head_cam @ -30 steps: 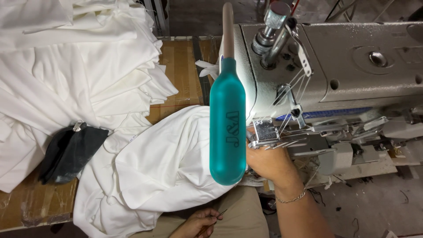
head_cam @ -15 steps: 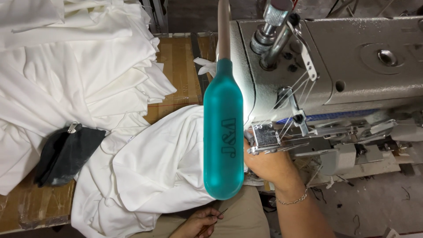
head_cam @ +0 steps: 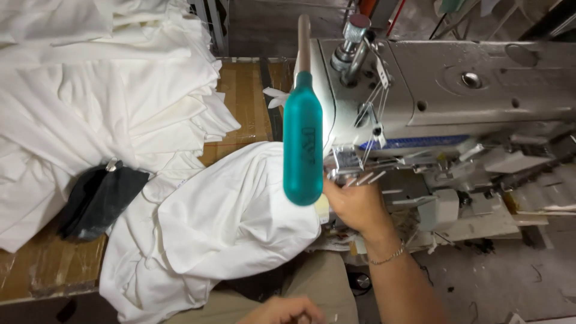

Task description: Adjusting and clearing a sewing machine using a screwdriver and thread snips while working with white fabric.

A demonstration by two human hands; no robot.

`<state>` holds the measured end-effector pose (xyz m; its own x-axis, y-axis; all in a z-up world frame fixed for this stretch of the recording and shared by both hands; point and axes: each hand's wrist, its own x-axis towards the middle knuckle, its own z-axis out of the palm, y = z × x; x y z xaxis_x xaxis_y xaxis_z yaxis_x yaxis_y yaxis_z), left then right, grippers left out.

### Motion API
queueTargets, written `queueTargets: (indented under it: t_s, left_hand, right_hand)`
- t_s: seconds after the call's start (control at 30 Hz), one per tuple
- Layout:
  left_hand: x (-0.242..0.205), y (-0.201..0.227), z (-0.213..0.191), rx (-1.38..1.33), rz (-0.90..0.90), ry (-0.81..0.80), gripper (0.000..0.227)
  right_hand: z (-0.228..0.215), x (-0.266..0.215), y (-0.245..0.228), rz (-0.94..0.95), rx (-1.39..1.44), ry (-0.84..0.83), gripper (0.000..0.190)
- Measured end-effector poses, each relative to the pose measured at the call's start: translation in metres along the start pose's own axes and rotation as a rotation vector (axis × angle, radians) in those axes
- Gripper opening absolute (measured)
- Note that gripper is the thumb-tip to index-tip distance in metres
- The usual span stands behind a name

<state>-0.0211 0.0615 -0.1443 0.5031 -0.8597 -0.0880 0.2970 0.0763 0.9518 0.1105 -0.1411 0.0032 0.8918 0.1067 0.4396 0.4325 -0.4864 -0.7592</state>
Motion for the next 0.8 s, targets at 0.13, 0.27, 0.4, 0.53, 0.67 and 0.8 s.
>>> queueTargets:
  t_s: [0.13, 0.27, 0.4, 0.53, 0.67, 0.8]
  left_hand:
    - [0.001, 0.138, 0.025, 0.163, 0.17, 0.705, 0.035]
    - [0.034, 0.151, 0.022, 0.057, 0.217, 0.83, 0.021]
    - [0.052, 0.145, 0.024, -0.039, 0.369, 0.885, 0.017]
    - [0.058, 0.139, 0.025, -0.063, 0.412, 0.909, 0.017]
    - [0.06, 0.137, 0.025, -0.059, 0.427, 0.92, 0.017]
    - [0.06, 0.136, 0.024, -0.046, 0.418, 0.91, 0.016]
  right_hand:
    - [-0.002, -0.006, -0.007, 0.087, 0.063, -0.041, 0.021]
    - [-0.007, -0.008, -0.017, 0.133, 0.107, -0.147, 0.018]
    - [-0.009, -0.008, -0.011, 0.051, 0.101, -0.191, 0.014]
    - [-0.009, -0.009, -0.004, 0.074, 0.099, -0.226, 0.015]
    - [-0.009, -0.009, -0.006, 0.101, 0.096, -0.209, 0.016]
    - [-0.01, -0.009, -0.009, 0.112, 0.086, -0.204, 0.015]
